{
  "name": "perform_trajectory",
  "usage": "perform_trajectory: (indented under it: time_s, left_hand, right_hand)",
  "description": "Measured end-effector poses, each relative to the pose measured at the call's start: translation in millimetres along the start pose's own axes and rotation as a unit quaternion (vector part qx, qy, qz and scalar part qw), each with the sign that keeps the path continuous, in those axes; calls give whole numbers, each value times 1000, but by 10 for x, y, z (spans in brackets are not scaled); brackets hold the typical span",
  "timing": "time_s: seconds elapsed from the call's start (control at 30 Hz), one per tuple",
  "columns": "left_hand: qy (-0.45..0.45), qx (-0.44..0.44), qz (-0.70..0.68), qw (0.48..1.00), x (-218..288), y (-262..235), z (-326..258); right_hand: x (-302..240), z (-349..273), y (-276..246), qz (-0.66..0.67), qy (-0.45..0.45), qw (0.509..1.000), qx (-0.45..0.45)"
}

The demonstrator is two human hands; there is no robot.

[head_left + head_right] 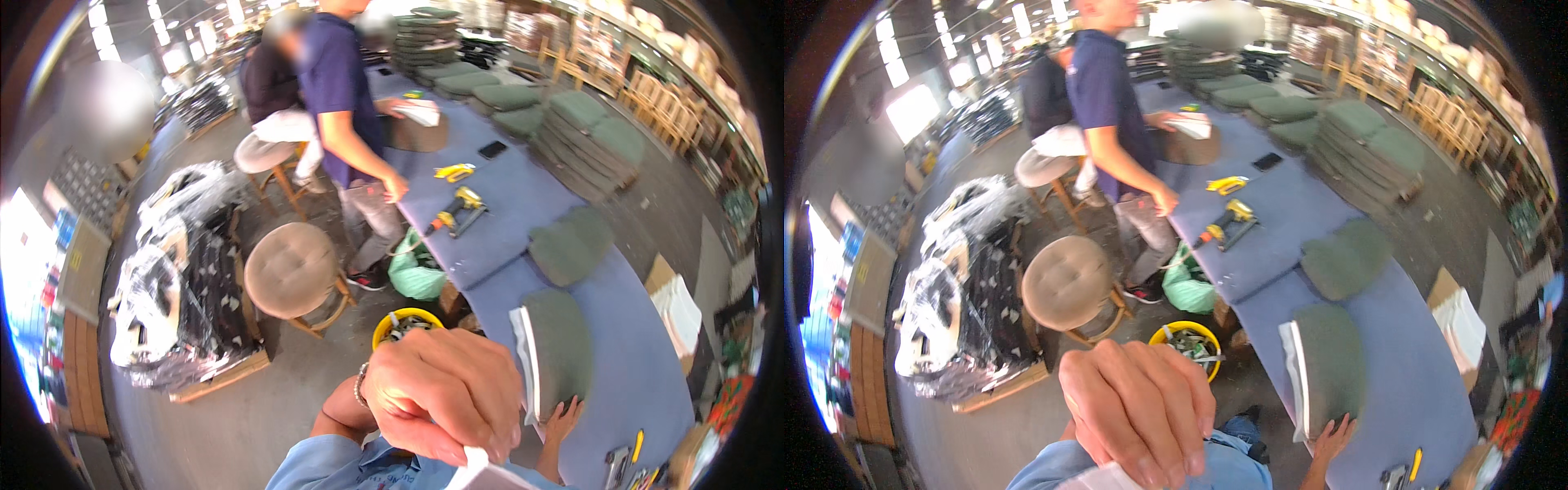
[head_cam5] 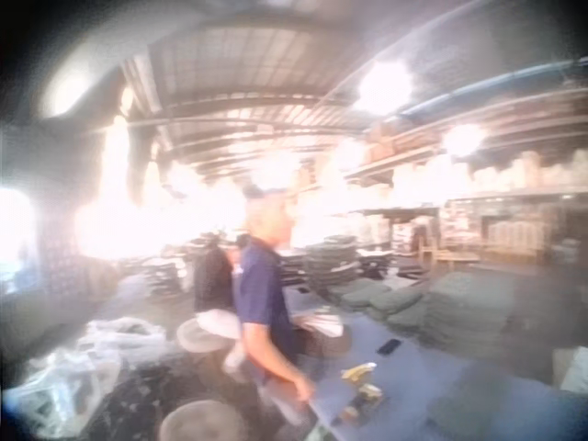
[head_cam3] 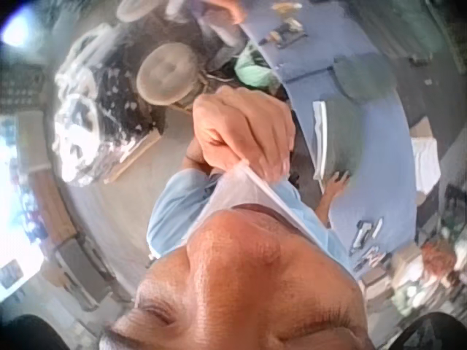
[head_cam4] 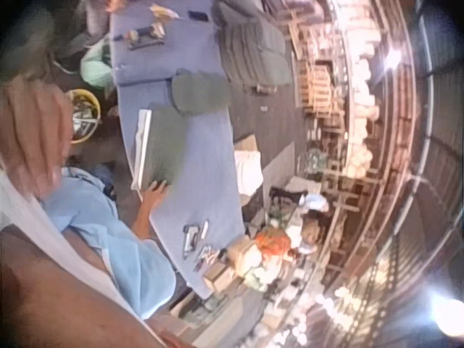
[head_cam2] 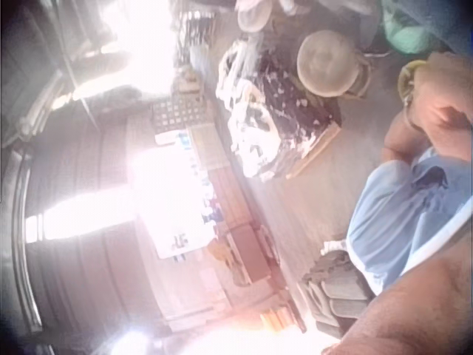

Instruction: The person assembles green fabric cushions by folding the fabric over foam inserts and securing the edges with a staple gun. They trim excess fabric with a utility knife and place finished cushions on the table.

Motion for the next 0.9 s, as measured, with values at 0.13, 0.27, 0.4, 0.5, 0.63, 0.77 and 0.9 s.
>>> perform_trajectory:
  time_s: [0.13,0.27,0.4,0.5,0.63,0.77,0.9]
  left_hand:
    - [6,37,-86,996,-764,109,1]
    - [0,24,-167,986,-1621,367,65]
    - [-204,-83,-45,974,-2351,430,-319]
    - [-431,-122,152,881,-3122,277,-1232]
    - [-524,-249,411,703,-3708,-501,-3368]
    - [-568,-287,522,568,-3887,-820,-4187]
    - [-609,-270,536,519,-4246,-834,-4166]
  right_hand:
    - [498,73,-107,123,270,955,-9]
    - [640,-41,168,163,356,919,-40]
    - [575,24,260,184,409,894,-2]
    - [619,67,236,188,462,866,-30]
    - [362,147,6,176,412,894,-25]
    - [221,576,-371,215,421,881,-15]
    - [382,1059,-412,198,418,886,-28]
Point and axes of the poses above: each hand's wrist, its own z-axis towards the middle knuckle, its own y-axis out of the palm, x = y × z, the point moved 1 cm from there along z, towards the middle knuckle, and after that the axes turned 15 degrees about y, right-handed, at the moved point
